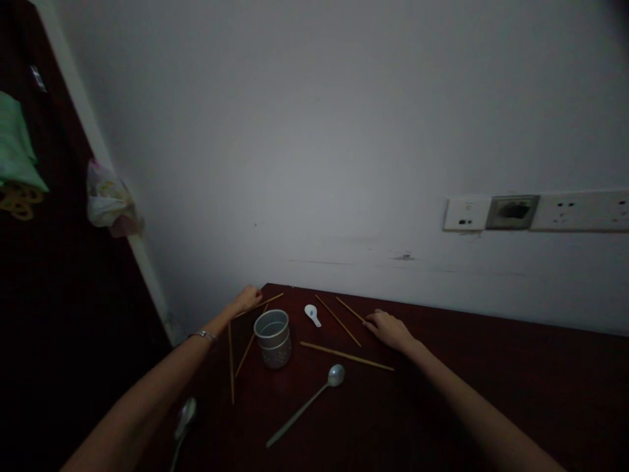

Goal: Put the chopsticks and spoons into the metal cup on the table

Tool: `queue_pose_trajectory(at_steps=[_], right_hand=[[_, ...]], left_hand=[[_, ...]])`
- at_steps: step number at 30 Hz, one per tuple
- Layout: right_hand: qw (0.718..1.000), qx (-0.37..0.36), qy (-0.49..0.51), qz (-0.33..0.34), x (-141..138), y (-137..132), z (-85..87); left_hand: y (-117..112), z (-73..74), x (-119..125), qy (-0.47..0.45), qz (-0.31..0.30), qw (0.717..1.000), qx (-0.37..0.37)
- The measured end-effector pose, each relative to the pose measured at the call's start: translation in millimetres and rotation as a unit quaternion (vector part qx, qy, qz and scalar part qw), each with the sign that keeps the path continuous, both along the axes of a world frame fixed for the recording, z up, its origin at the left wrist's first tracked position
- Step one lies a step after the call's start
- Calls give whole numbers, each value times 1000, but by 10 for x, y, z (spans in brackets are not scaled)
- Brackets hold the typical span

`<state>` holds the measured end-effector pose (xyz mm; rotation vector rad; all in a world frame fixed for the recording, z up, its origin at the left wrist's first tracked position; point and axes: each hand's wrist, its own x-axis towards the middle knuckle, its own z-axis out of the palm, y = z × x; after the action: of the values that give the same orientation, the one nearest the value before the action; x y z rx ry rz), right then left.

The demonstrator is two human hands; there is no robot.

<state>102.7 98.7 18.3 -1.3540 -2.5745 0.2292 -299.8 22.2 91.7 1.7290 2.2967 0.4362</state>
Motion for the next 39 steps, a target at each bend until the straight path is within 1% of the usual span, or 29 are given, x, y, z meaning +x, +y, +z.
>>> queue_pose_trajectory(at_steps=[2, 3, 5, 6, 8, 9, 10, 12, 15, 17, 21, 23, 26, 29, 35, 38, 39], right_hand=[[1000, -10, 16, -3, 53, 7, 9], [1000, -16, 26, -6, 91, 17, 8], [998, -29, 53, -11, 192, 47, -5], [997, -38, 70, -13, 253, 64, -17], [993, -53, 106, -16, 390, 91, -48], [991, -58, 123, -16, 461, 97, -63], [988, -60, 141, -16, 533, 98, -78], [983, -59, 174, -27, 671, 80, -104], [971, -70, 218, -65, 866, 26, -135], [962, -86, 245, -84, 1004, -11, -160], [949, -105, 278, -106, 1332, -83, -249], [944, -118, 288, -113, 1491, -138, -304], [937, -125, 304, -120, 1652, -253, -360], [941, -105, 295, -128, 1693, -358, -355], [944, -89, 286, -137, 1637, -429, -282], [941, -87, 295, -139, 1627, -439, -274], [941, -85, 296, -139, 1627, -441, -275]], left_hand=[[-72, 162, 24, -44, -25, 998, -42], [-132, 250, 49, -84, -45, 993, -75], [-291, 416, 121, -170, -92, 970, -149], [-379, 485, 166, -197, -112, 956, -184], [-544, 572, 256, -229, -142, 931, -245], [-611, 587, 297, -239, -149, 922, -265], [-662, 584, 332, -246, -152, 917, -275], [-721, 534, 379, -259, -154, 914, -271], [-726, 429, 402, -266, -149, 923, -235], [-702, 385, 396, -264, -137, 932, -207], [-619, 392, 373, -267, -108, 943, -169], [-555, 415, 378, -265, -79, 949, -150], [-432, 427, 406, -263, -29, 959, -98], [-293, 390, 424, -266, 7, 962, -63], [-64, 258, 375, -267, 23, 962, -52], [1, 214, 354, -258, 58, 963, -45], [15, 203, 353, -242, 70, 967, -40]])
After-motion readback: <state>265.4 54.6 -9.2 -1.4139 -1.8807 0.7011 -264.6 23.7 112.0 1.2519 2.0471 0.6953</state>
